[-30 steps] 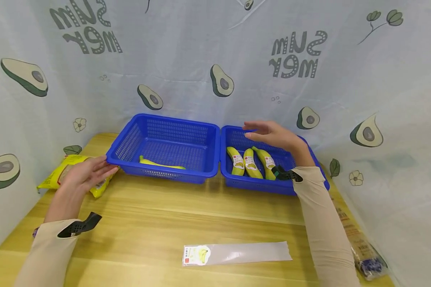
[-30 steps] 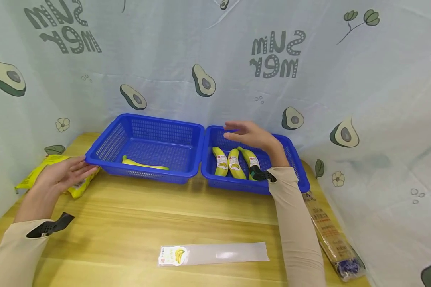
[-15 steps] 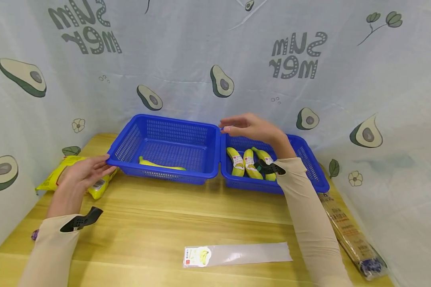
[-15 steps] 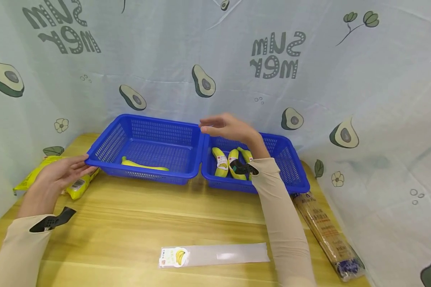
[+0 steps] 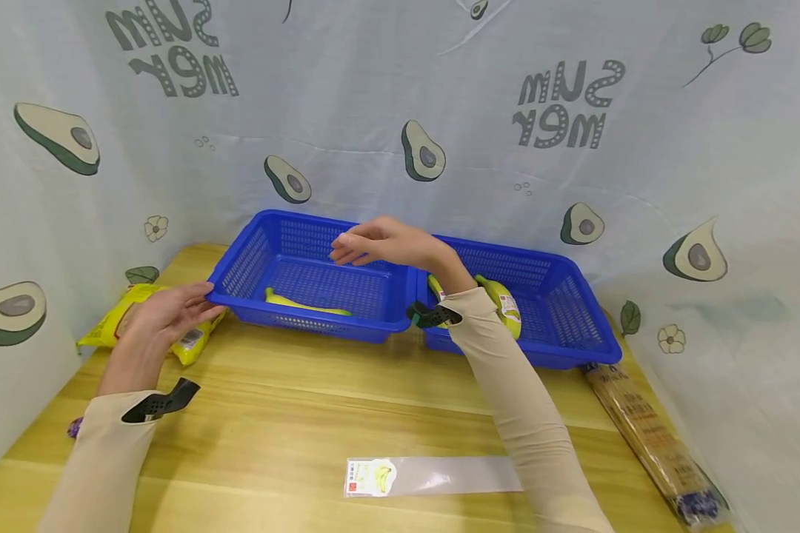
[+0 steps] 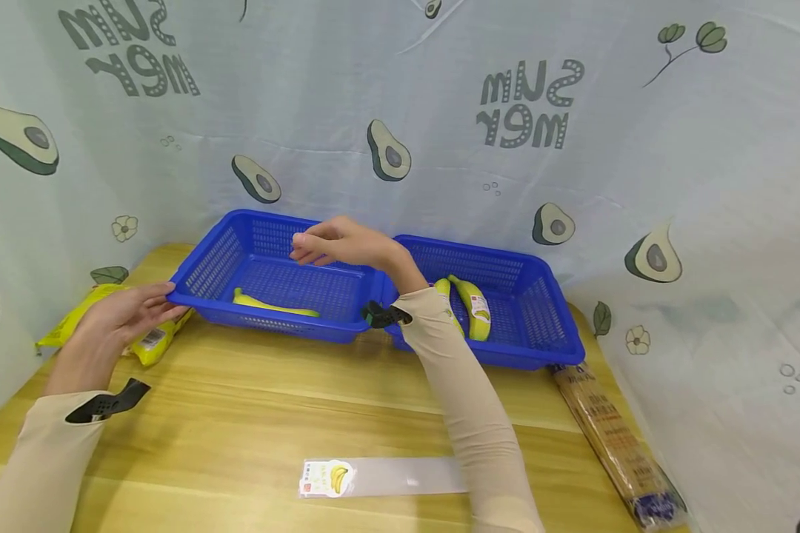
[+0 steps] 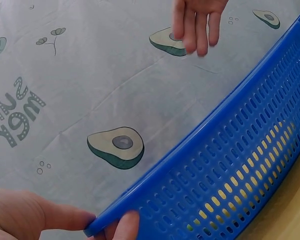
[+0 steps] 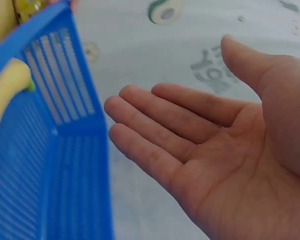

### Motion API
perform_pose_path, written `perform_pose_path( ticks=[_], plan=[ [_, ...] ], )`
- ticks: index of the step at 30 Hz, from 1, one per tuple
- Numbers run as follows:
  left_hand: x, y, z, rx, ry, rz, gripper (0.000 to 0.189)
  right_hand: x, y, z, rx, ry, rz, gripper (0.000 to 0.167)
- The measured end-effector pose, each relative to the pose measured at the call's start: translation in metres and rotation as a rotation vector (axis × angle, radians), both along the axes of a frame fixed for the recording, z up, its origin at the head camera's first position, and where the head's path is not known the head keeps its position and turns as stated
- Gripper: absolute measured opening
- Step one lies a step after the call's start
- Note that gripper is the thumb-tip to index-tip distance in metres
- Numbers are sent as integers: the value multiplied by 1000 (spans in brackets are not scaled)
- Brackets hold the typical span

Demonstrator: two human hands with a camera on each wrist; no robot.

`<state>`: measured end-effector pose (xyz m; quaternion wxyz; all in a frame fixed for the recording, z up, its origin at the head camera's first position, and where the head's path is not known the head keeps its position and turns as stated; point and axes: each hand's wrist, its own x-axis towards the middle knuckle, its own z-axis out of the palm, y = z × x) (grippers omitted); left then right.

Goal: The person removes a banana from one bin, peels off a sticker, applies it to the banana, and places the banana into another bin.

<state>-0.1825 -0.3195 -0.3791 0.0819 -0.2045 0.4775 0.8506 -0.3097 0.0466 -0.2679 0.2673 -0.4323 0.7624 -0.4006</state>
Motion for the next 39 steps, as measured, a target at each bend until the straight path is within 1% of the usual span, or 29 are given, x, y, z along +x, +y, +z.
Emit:
perform_pose_path(
  ticks=[3, 5, 6, 8, 10, 11, 13, 15, 18, 20, 24, 26, 28, 31, 34, 35, 37, 39],
  plan=[
    [0, 1, 1, -4, -7, 6, 52, 4, -24, -14, 16, -56, 33, 44],
    [0, 2, 2, -2, -6, 8, 50, 8, -40, -26, 30, -96, 48, 47],
    [0, 2, 2, -8, -2, 3, 51, 10, -47, -31, 38, -112, 53, 49],
    [0, 2, 1, -14, 8, -3, 60, 14, -61, -43, 48, -145, 61, 52],
    [0, 2, 1, -18, 18, -6, 66, 19, -73, -52, 61, -168, 54, 55],
    [0, 2, 1, -23, 24, -10, 65, 21, -79, -56, 68, -173, 51, 57],
    [-1, 2, 1, -35, 32, -6, 57, 25, -88, -63, 88, -177, 41, 60],
    [-1, 2, 0, -53, 41, -4, 45, 28, -97, -69, 129, -150, 37, 62],
    [-1, 2, -1, -90, 68, -21, 35, 30, -105, -77, 204, -110, 26, 66],
    [-1, 2, -2, -112, 78, -31, 35, 31, -108, -79, 249, -95, 21, 68],
    [-2, 2, -3, -139, 85, -38, 36, 29, -109, -82, 315, -108, -15, 73],
    [-2, 2, -3, -139, 83, -35, 35, 28, -108, -82, 351, -101, -44, 78],
    [-2, 3, -3, -137, 81, -29, 29, 27, -107, -82, 389, -81, -74, 82],
    [-2, 3, -2, -132, 76, -23, 27, 23, -104, -84, 418, -59, -73, 82],
    [-3, 4, -2, -120, 66, -20, 24, 18, -99, -84, 418, -41, -54, 77],
    [-3, 4, -2, -117, 64, -21, 24, 15, -97, -84, 399, -53, -46, 75],
    [-2, 3, -2, -110, 59, -21, 23, 10, -93, -83, 359, -102, -21, 77],
    [-2, 3, -2, -108, 56, -20, 23, 5, -90, -82, 315, -165, -35, 75]
  ],
)
